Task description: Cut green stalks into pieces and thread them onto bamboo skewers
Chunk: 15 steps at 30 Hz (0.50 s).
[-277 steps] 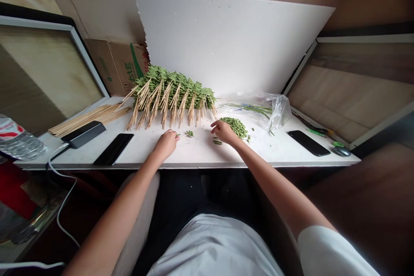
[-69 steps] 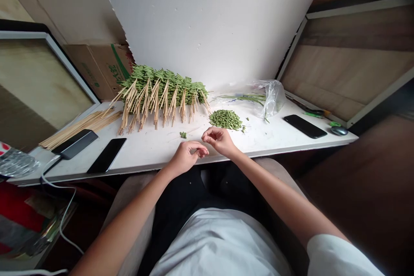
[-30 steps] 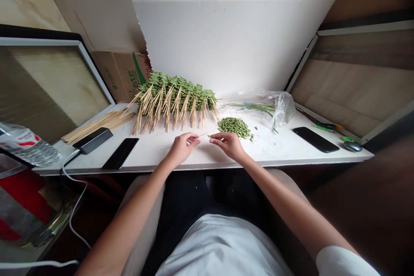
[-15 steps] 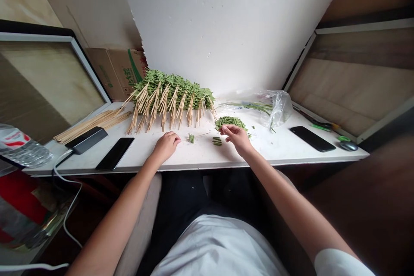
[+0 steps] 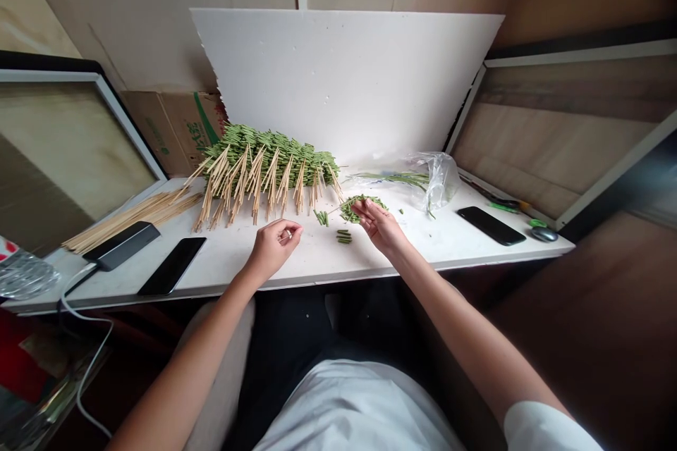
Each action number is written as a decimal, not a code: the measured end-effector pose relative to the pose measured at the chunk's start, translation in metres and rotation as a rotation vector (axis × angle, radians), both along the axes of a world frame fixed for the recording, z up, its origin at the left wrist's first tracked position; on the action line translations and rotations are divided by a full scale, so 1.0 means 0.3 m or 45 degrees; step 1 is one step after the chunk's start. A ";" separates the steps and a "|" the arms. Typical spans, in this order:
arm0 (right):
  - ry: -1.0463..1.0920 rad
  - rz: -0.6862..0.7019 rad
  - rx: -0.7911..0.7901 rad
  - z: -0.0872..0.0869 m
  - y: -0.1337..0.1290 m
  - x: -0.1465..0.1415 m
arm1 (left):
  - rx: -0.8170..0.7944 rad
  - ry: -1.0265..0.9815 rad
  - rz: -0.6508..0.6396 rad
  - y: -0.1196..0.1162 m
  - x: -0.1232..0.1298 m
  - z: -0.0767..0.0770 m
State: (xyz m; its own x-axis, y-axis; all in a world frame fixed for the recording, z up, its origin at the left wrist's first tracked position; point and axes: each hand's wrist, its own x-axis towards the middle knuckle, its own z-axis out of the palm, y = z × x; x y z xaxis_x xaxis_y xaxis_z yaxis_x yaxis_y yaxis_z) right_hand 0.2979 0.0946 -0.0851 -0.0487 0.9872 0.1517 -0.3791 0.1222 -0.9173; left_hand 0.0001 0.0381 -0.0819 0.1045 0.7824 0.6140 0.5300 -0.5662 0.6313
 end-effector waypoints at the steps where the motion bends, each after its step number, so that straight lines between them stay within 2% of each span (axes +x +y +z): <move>1: 0.052 0.013 -0.029 0.008 -0.007 -0.005 | 0.016 0.008 0.000 -0.006 0.008 0.004; 7: 0.236 0.048 -0.113 0.039 -0.038 -0.024 | 0.081 0.039 -0.002 -0.025 0.031 0.014; 15: 0.263 0.032 -0.108 0.051 -0.047 -0.032 | 0.163 0.067 0.020 -0.024 0.034 0.006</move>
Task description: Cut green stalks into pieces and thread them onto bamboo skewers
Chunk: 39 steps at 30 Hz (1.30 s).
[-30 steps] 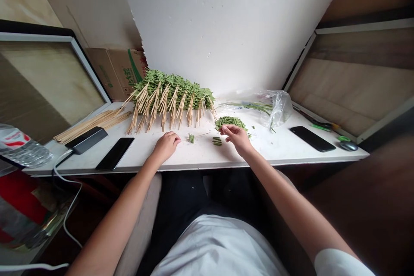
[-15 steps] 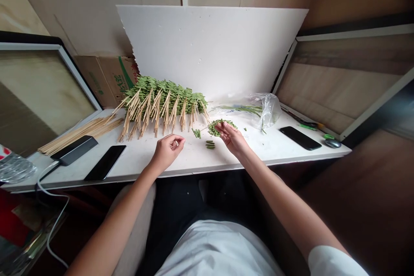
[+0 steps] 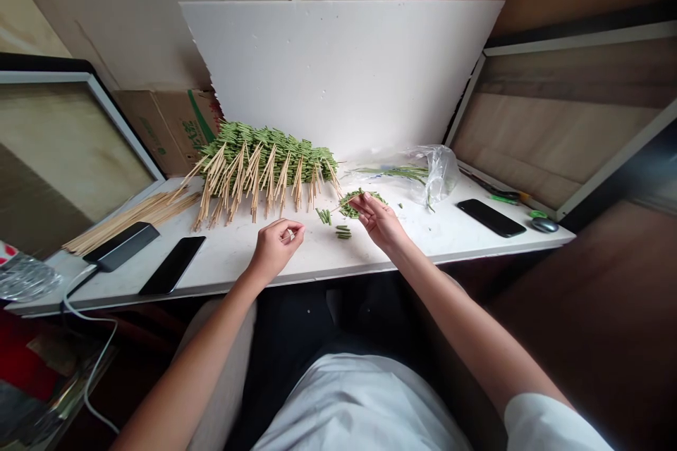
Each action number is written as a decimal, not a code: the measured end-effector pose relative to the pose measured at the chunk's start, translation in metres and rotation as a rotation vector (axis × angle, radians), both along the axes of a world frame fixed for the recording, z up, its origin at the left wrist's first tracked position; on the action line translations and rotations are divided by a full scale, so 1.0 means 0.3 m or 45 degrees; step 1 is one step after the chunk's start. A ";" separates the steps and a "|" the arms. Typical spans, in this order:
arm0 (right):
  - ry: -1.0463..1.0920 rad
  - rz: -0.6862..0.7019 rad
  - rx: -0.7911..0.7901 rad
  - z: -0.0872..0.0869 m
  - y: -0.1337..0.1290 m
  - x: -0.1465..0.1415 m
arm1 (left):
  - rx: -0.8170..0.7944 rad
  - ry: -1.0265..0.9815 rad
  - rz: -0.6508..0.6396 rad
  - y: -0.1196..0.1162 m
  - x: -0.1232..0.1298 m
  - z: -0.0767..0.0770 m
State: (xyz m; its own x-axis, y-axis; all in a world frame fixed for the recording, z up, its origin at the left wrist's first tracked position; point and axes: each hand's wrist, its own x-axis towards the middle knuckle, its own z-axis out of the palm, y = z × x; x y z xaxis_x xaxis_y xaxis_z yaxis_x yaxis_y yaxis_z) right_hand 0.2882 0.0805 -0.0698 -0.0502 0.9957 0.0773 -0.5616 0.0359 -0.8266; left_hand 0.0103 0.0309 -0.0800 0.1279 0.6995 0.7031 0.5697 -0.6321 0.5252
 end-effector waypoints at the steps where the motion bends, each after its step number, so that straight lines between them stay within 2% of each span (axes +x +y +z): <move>1: -0.003 -0.005 0.005 0.001 -0.001 -0.001 | 0.005 0.000 -0.002 0.000 0.000 -0.001; 14: -0.110 -0.135 0.073 0.008 -0.006 -0.007 | 0.054 0.024 -0.001 -0.010 0.003 0.018; 26: -0.062 -0.096 0.096 0.006 -0.012 -0.008 | 0.034 -0.013 0.023 -0.012 0.006 0.014; 39: -0.130 -0.193 0.116 0.015 -0.012 -0.005 | 0.129 0.053 0.023 -0.045 0.023 0.049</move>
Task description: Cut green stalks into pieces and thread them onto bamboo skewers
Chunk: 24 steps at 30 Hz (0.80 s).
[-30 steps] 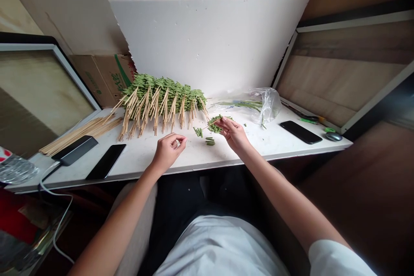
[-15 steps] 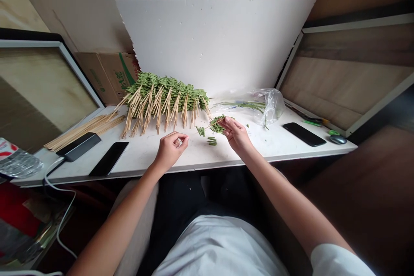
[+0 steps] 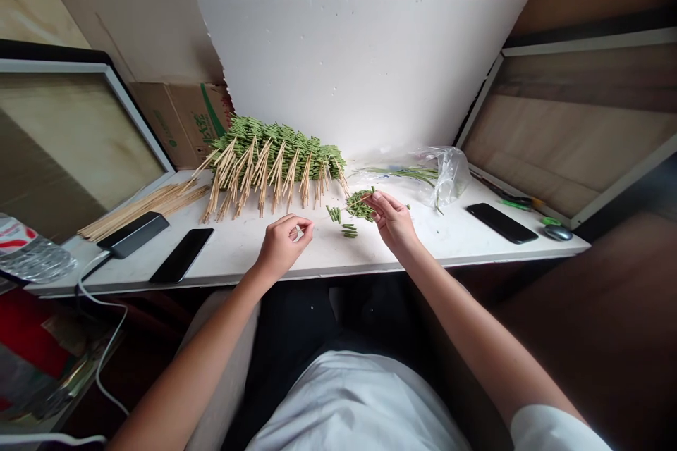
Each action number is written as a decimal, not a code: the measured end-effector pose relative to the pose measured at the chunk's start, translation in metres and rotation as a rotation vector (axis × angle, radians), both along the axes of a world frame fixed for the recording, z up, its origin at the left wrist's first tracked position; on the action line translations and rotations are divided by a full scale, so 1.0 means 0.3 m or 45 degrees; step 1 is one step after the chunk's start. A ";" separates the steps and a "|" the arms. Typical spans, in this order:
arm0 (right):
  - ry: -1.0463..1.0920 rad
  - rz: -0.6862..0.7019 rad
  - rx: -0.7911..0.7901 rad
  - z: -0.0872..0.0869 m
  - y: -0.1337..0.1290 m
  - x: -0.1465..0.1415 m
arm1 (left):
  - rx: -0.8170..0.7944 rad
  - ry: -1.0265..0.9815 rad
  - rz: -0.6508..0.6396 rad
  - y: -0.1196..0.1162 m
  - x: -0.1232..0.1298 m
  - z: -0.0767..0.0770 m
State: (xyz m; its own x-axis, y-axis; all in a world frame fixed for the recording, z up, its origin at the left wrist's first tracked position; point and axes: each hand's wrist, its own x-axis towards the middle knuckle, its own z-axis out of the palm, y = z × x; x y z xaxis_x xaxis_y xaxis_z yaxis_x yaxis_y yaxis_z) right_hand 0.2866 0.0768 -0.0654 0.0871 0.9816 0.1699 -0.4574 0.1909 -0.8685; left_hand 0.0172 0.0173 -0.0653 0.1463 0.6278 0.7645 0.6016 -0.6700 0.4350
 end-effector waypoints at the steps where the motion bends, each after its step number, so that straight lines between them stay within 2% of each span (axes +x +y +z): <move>1: -0.009 0.005 0.002 0.000 0.000 0.001 | 0.011 0.006 -0.001 -0.002 0.000 0.003; 12: -0.021 0.020 0.037 0.024 -0.014 0.005 | 0.081 0.044 0.003 -0.018 0.005 0.020; 24: -0.022 0.067 0.069 0.009 -0.026 -0.011 | 0.065 0.087 -0.017 -0.010 -0.013 0.022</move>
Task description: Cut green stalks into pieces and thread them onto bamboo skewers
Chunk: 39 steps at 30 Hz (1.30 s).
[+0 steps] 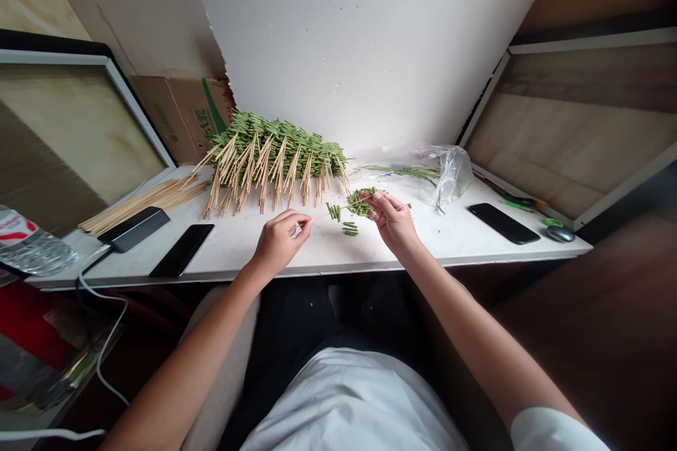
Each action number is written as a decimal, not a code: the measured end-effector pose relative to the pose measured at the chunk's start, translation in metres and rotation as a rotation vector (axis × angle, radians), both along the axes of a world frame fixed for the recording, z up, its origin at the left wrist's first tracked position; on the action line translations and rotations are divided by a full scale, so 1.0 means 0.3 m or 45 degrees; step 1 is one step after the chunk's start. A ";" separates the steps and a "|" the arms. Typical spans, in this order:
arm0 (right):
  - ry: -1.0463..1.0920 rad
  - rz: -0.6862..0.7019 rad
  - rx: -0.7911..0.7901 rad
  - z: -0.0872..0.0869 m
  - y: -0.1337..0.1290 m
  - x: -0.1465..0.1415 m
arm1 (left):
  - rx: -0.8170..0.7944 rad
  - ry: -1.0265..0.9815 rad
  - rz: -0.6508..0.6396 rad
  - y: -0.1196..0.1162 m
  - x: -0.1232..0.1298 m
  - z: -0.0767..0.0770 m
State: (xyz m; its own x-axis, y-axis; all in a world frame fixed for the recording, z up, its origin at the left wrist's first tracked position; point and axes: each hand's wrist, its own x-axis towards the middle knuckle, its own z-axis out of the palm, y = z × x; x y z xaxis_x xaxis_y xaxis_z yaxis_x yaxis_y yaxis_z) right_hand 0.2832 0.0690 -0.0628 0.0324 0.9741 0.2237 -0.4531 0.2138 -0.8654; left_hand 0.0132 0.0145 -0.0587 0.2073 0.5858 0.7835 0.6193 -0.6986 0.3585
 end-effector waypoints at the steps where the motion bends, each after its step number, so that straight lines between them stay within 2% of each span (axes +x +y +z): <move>1: -0.002 -0.006 0.001 0.001 -0.002 -0.001 | -0.004 -0.003 -0.003 0.000 0.002 -0.002; 10: -0.006 -0.032 0.051 0.018 -0.018 -0.010 | -0.043 -0.038 -0.022 0.015 -0.011 -0.033; 17: -0.085 -0.053 0.090 0.031 -0.020 0.001 | -0.023 0.053 -0.062 0.003 -0.012 -0.014; 26: -0.127 -0.060 0.110 0.033 -0.014 0.010 | -0.260 -0.085 -0.154 0.022 -0.015 -0.028; 30: -0.142 -0.140 0.090 0.042 -0.014 0.008 | -0.128 -0.123 -0.074 0.026 -0.013 -0.032; 39: -0.043 -0.108 0.104 0.060 -0.033 0.003 | 0.144 0.016 -0.096 -0.009 -0.010 -0.008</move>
